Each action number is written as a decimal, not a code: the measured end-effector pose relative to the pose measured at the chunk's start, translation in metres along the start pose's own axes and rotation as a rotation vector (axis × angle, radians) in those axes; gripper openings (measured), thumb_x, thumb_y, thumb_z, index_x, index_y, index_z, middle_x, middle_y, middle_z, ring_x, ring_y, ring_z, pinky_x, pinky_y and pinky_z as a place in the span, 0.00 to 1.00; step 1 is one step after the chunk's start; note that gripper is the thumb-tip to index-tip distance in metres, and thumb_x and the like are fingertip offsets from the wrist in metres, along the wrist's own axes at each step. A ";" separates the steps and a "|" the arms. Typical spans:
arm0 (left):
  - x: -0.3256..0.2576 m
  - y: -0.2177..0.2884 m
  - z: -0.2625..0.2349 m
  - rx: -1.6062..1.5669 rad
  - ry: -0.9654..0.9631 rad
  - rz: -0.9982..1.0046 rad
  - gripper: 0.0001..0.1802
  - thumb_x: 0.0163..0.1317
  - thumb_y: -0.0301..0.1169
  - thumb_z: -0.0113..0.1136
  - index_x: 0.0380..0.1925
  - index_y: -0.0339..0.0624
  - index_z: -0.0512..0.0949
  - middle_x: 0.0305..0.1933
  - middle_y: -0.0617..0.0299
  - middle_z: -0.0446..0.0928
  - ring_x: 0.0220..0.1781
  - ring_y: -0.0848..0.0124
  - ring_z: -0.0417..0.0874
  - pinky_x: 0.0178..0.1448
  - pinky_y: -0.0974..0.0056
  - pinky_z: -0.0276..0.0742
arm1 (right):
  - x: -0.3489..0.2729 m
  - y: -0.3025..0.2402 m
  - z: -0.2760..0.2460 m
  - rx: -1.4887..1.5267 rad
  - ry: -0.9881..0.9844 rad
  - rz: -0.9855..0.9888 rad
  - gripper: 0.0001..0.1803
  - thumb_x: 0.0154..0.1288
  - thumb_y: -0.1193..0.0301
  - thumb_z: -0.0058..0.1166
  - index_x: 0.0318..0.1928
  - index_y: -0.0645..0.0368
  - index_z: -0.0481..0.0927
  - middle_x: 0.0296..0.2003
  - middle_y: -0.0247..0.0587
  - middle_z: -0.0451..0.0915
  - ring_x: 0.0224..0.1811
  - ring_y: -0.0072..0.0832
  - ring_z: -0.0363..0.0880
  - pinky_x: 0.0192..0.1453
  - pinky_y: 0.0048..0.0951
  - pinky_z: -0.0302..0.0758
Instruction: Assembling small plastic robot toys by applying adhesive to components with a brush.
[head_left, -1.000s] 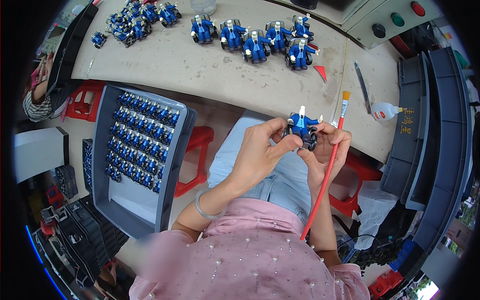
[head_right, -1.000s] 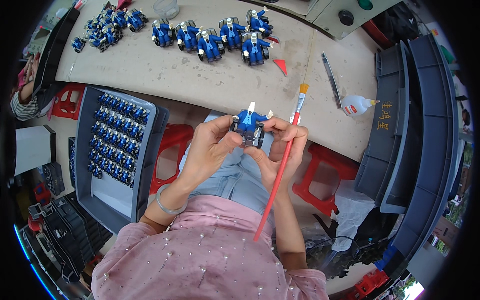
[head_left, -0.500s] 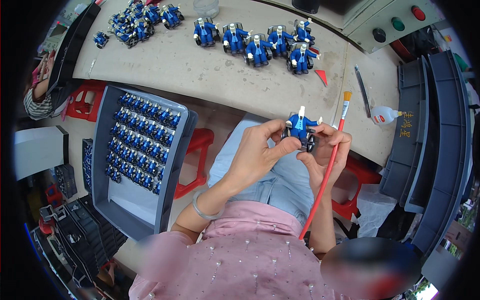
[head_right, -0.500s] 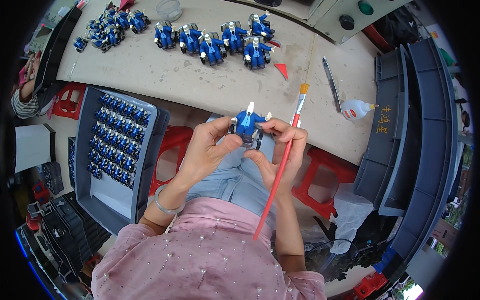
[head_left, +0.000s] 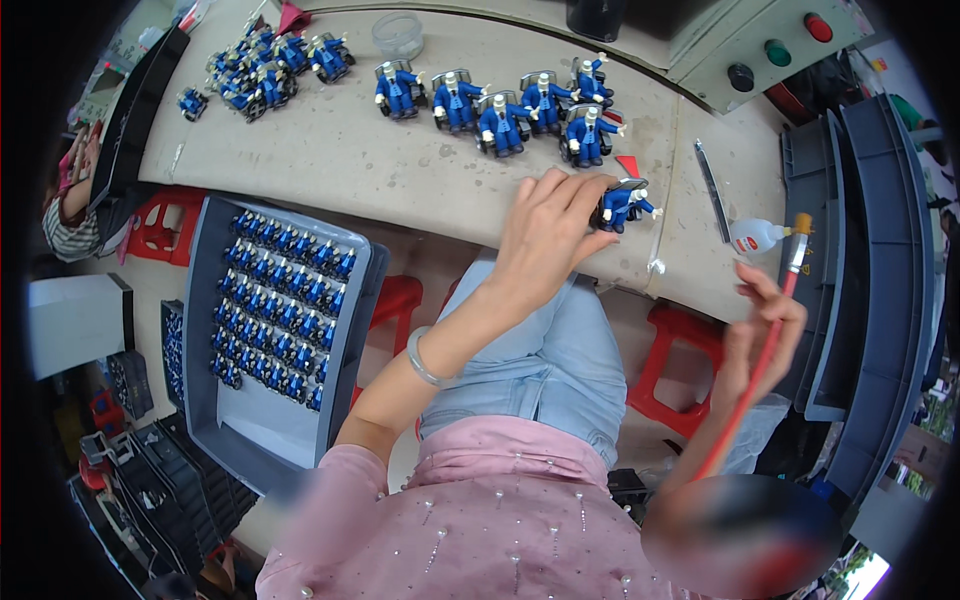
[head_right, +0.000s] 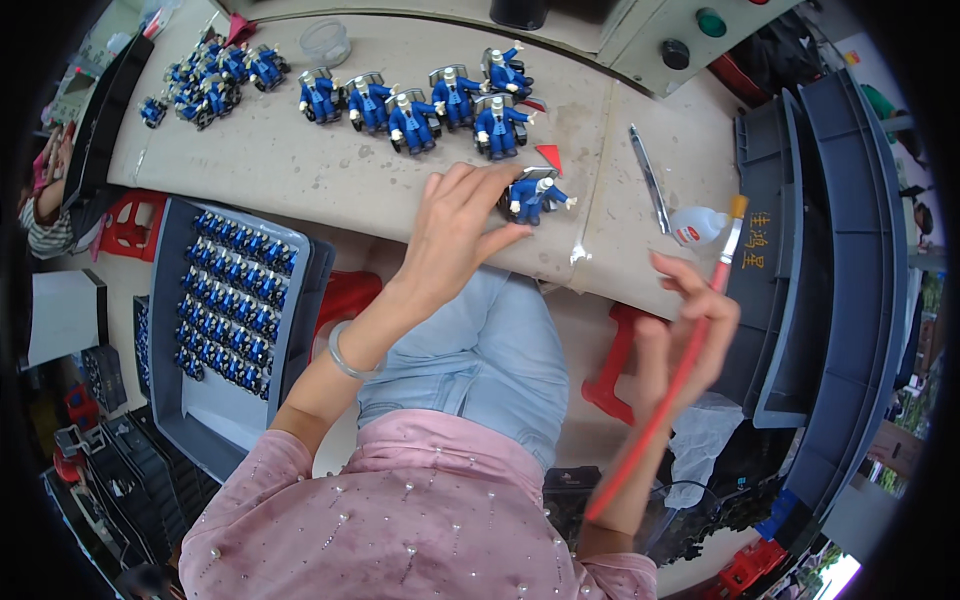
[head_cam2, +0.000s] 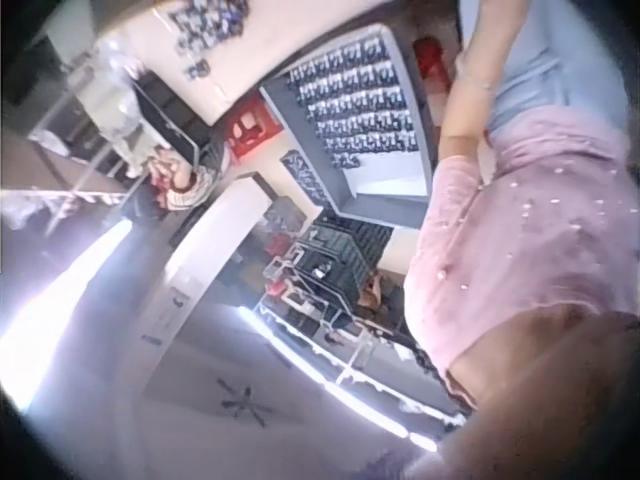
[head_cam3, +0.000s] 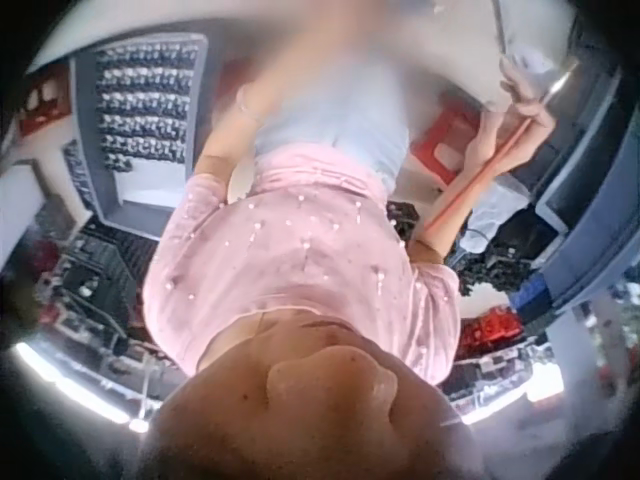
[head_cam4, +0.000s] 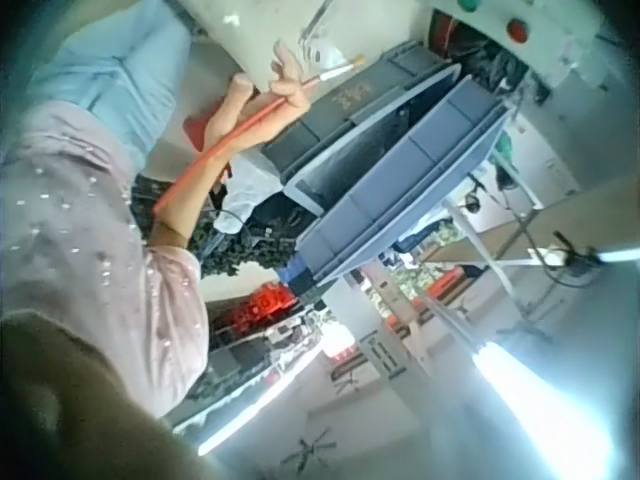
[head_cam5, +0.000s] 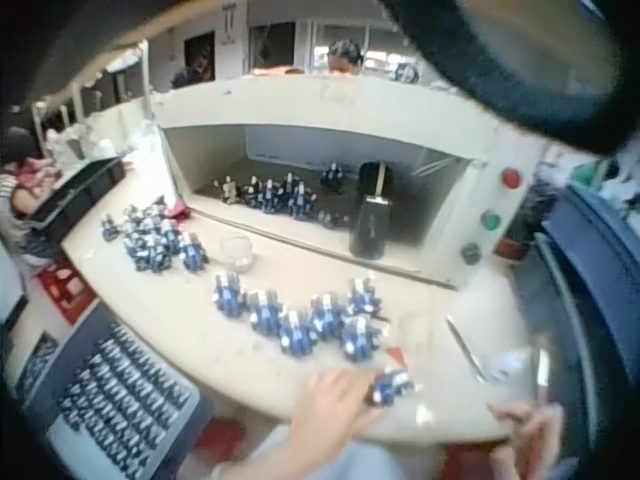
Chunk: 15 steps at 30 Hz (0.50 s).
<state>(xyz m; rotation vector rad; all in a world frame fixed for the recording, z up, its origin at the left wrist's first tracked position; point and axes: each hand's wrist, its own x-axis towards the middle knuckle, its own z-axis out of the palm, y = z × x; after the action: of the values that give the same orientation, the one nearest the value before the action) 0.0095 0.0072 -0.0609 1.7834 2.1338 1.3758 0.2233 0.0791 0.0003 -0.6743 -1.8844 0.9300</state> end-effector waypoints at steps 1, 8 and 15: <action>0.008 0.007 0.009 -0.019 0.007 0.022 0.31 0.43 0.32 0.71 0.50 0.37 0.74 0.50 0.57 0.76 0.50 0.62 0.74 0.51 0.60 0.64 | 0.005 -0.012 -0.022 -0.092 0.022 -0.026 0.22 0.66 0.54 0.54 0.40 0.59 0.63 0.46 0.56 0.78 0.51 0.36 0.72 0.60 0.39 0.63; 0.007 -0.003 0.025 0.060 0.088 -0.055 0.34 0.49 0.25 0.68 0.58 0.35 0.67 0.53 0.45 0.70 0.55 0.49 0.73 0.57 0.55 0.69 | 0.042 -0.110 -0.142 -0.491 -0.077 -0.032 0.53 0.64 0.32 0.12 0.35 0.69 0.80 0.34 0.49 0.75 0.40 0.36 0.70 0.49 0.35 0.65; 0.002 0.012 0.020 -0.016 0.155 -0.210 0.32 0.52 0.17 0.61 0.60 0.35 0.64 0.54 0.49 0.66 0.39 0.60 0.70 0.44 0.59 0.69 | 0.055 -0.086 -0.065 -0.334 -0.290 0.781 0.27 0.68 0.55 0.49 0.20 0.65 0.79 0.16 0.46 0.79 0.22 0.34 0.80 0.30 0.34 0.75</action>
<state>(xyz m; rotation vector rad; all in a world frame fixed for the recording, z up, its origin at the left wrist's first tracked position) 0.0288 0.0200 -0.0641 1.4400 2.2993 1.5154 0.2497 0.0932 0.1173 -1.6239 -2.0767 1.2444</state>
